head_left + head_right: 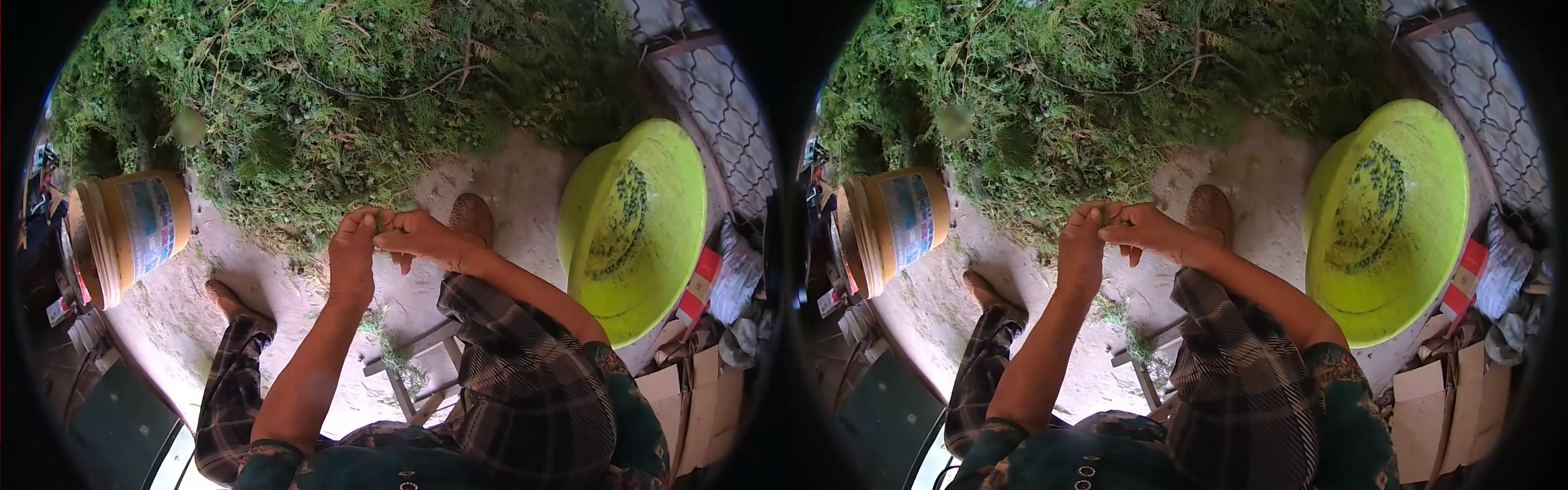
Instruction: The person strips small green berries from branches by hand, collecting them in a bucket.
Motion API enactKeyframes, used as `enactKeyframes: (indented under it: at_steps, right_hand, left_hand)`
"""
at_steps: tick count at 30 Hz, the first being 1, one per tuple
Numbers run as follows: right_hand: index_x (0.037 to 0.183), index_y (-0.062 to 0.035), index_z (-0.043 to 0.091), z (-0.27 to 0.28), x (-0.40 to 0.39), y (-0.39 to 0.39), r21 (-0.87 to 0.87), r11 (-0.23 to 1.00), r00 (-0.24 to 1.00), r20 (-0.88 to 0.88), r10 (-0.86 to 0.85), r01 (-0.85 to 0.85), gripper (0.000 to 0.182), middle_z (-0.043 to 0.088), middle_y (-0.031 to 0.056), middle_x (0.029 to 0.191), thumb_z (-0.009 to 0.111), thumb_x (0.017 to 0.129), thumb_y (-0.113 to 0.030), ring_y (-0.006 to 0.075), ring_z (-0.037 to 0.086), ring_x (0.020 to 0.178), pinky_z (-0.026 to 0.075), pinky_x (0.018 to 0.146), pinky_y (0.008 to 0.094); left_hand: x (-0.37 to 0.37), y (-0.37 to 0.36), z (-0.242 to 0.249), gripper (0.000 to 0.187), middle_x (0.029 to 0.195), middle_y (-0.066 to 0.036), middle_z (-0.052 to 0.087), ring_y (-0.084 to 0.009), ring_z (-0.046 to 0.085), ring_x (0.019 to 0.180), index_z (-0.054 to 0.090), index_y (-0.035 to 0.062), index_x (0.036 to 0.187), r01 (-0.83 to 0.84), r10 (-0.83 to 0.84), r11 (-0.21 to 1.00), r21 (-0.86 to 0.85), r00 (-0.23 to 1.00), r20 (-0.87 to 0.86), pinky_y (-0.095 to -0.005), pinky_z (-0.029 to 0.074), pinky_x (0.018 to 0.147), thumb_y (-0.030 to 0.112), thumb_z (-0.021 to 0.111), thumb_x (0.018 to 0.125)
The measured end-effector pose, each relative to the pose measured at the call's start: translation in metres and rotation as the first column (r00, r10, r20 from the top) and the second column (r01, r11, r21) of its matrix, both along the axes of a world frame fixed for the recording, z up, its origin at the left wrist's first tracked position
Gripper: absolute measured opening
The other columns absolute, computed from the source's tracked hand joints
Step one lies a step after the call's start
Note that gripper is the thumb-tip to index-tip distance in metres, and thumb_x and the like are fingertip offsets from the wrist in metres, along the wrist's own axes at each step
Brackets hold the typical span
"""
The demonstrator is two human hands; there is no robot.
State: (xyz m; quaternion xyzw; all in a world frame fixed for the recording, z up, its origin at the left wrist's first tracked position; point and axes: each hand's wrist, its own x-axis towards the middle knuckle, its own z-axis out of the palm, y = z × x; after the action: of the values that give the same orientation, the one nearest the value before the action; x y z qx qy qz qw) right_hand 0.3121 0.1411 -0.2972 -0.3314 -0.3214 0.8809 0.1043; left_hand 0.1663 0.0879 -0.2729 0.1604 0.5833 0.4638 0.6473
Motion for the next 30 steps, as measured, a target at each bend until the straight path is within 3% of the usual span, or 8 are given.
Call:
enactKeyframes:
  at_steps: [12, 16, 18, 19, 22, 26, 29, 30]
  right_hand:
    - [0.095, 0.0003, 0.055, -0.028, 0.015, -0.029, -0.163, 0.956, 0.966, -0.125, 0.224, -0.243, 0.023, 0.048, 0.0006, 0.063, 0.053, 0.089, -0.022, 0.0060, 0.044, 0.047, 0.038, 0.042, 0.0207]
    - [0.096, 0.0016, 0.056, -0.029, 0.022, -0.022, -0.191, 0.953, 0.966, -0.154, 0.209, -0.237, 0.028, 0.054, 0.0061, 0.077, 0.055, 0.084, -0.024, 0.0096, 0.052, 0.057, 0.044, 0.041, 0.0227]
    - [0.095, -0.0004, 0.056, -0.028, 0.021, -0.021, -0.127, 0.968, 0.971, -0.123, 0.203, -0.218, 0.025, 0.053, 0.0079, 0.084, 0.051, 0.089, -0.024, 0.0120, 0.054, 0.065, 0.051, 0.049, 0.0262]
    - [0.094, -0.0005, 0.055, -0.032, 0.023, -0.023, -0.134, 0.972, 0.980, -0.089, 0.180, -0.191, 0.026, 0.053, 0.0082, 0.086, 0.052, 0.090, -0.026, 0.0129, 0.055, 0.070, 0.052, 0.051, 0.0277]
    - [0.090, -0.0006, 0.055, -0.046, 0.027, -0.026, -0.085, 0.990, 0.994, 0.021, 0.111, -0.109, 0.033, 0.054, 0.0075, 0.081, 0.054, 0.090, -0.034, 0.0126, 0.055, 0.065, 0.051, 0.048, 0.0268]
    - [0.079, -0.0023, 0.055, -0.058, 0.027, -0.023, -0.067, 0.994, 0.924, 0.377, -0.055, 0.086, 0.040, 0.052, 0.0015, 0.064, 0.059, 0.088, -0.041, 0.0103, 0.048, 0.044, 0.044, 0.040, 0.0235]
    - [0.072, -0.0020, 0.053, -0.067, 0.025, -0.023, -0.029, 0.986, 0.921, 0.361, -0.145, 0.167, 0.037, 0.052, 0.0063, 0.057, 0.062, 0.086, -0.034, 0.0143, 0.050, 0.045, 0.043, 0.035, 0.0319]
    - [0.074, -0.0020, 0.052, -0.069, 0.023, -0.025, 0.429, 0.903, 0.851, 0.473, -0.230, 0.006, 0.031, 0.053, 0.0095, 0.057, 0.062, 0.086, -0.029, 0.0183, 0.053, 0.046, 0.044, 0.038, 0.0352]
  left_hand:
    - [0.008, -0.056, -0.038, 0.018, 0.091, -0.010, 0.062, -0.0177, 0.060, 0.075, 0.050, 0.0027, 0.110, -0.301, 0.360, 0.906, -0.297, 0.918, 0.168, -0.0324, 0.051, 0.072, 0.013, 0.046, 0.095]
    - [-0.024, -0.076, -0.047, 0.017, 0.099, -0.014, 0.064, -0.0164, 0.062, 0.075, 0.062, 0.0023, 0.101, 0.187, -0.317, 0.924, -0.333, 0.861, -0.398, -0.0277, 0.050, 0.068, 0.005, 0.055, 0.085]
    - [-0.039, -0.096, -0.064, 0.023, 0.105, -0.016, 0.061, -0.0263, 0.061, 0.090, 0.063, 0.0032, 0.100, 0.690, -0.563, 0.656, -0.308, 0.175, -0.807, -0.0346, 0.049, 0.080, 0.003, 0.060, 0.078]
    - [-0.046, -0.097, -0.070, 0.029, 0.108, -0.017, 0.058, -0.0337, 0.056, 0.101, 0.064, 0.0067, 0.101, 0.578, -0.552, 0.762, -0.290, 0.346, -0.759, -0.0403, 0.045, 0.087, 0.002, 0.062, 0.073]
    - [-0.045, -0.061, -0.063, 0.043, 0.105, -0.018, 0.055, -0.0354, 0.056, 0.095, 0.055, 0.0067, 0.116, 0.332, -0.238, 0.933, -0.136, 0.290, -0.927, -0.0417, 0.046, 0.083, 0.006, 0.066, 0.075]
    - [-0.037, -0.060, -0.071, 0.033, 0.098, -0.018, 0.055, -0.0356, 0.057, 0.090, 0.056, 0.0056, 0.108, 0.420, -0.464, 0.818, -0.394, 0.077, -0.882, -0.0423, 0.046, 0.076, 0.009, 0.066, 0.077]
    - [-0.033, -0.091, -0.079, 0.011, 0.089, -0.015, 0.061, -0.0332, 0.060, 0.084, 0.061, 0.0045, 0.090, 0.349, -0.475, 0.854, -0.387, 0.219, -0.852, -0.0405, 0.048, 0.074, 0.010, 0.060, 0.080]
    - [-0.035, -0.102, -0.086, 0.011, 0.089, -0.015, 0.061, -0.0332, 0.060, 0.084, 0.061, 0.0045, 0.090, 0.352, -0.484, 0.849, -0.393, 0.221, -0.847, -0.0405, 0.048, 0.074, 0.010, 0.060, 0.080]
